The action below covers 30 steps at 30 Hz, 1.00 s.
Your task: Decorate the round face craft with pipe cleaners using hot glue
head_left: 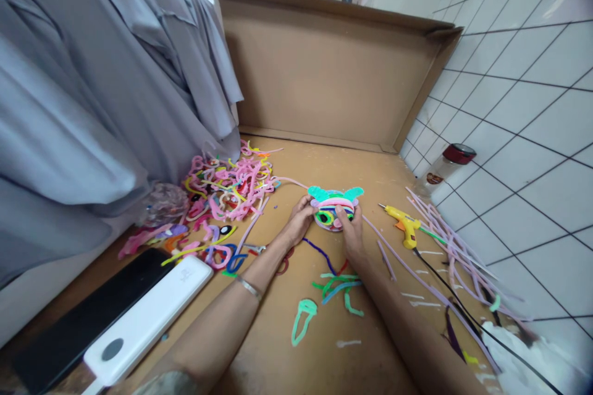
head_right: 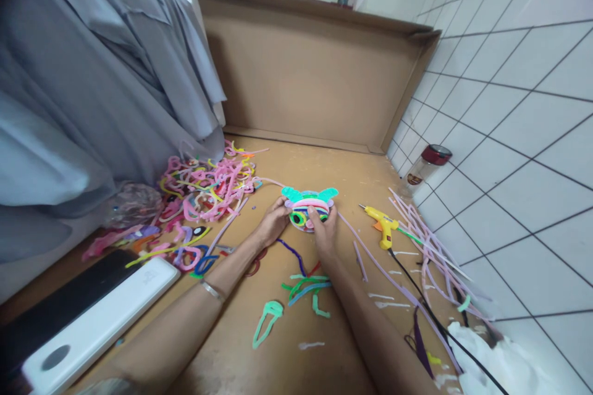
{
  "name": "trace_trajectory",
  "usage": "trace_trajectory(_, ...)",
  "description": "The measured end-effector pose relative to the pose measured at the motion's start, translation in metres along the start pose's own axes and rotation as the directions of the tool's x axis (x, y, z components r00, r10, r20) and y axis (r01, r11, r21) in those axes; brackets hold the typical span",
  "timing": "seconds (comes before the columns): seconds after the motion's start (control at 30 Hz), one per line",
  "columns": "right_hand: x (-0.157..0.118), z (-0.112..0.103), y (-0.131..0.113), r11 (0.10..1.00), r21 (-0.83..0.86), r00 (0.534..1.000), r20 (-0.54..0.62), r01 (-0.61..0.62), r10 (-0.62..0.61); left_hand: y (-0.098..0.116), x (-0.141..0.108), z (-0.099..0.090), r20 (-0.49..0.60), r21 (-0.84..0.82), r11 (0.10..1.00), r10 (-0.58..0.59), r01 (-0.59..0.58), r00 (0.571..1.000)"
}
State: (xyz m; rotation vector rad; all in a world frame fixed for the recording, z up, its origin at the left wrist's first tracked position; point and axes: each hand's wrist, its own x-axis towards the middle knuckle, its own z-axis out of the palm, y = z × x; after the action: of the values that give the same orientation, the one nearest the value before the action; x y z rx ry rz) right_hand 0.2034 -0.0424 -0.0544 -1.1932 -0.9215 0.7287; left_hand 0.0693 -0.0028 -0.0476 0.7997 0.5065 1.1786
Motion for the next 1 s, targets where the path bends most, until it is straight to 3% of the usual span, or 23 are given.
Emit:
trace_trajectory(0.73,-0.0005,0.0010,-0.0022,0.999,0.005,0.999,-0.008,-0.033,0.033,0.0001,-0.0003,0.0013,-0.005,0.003,1.000,0.005,-0.005,1.000)
trace_trajectory(1.0,0.0006,-0.0009,0.0034,1.000,0.015,1.000,0.006,0.013,-0.013,-0.0005,0.0004,-0.0002,-0.010,0.004,1.000,0.010,-0.010,1.000)
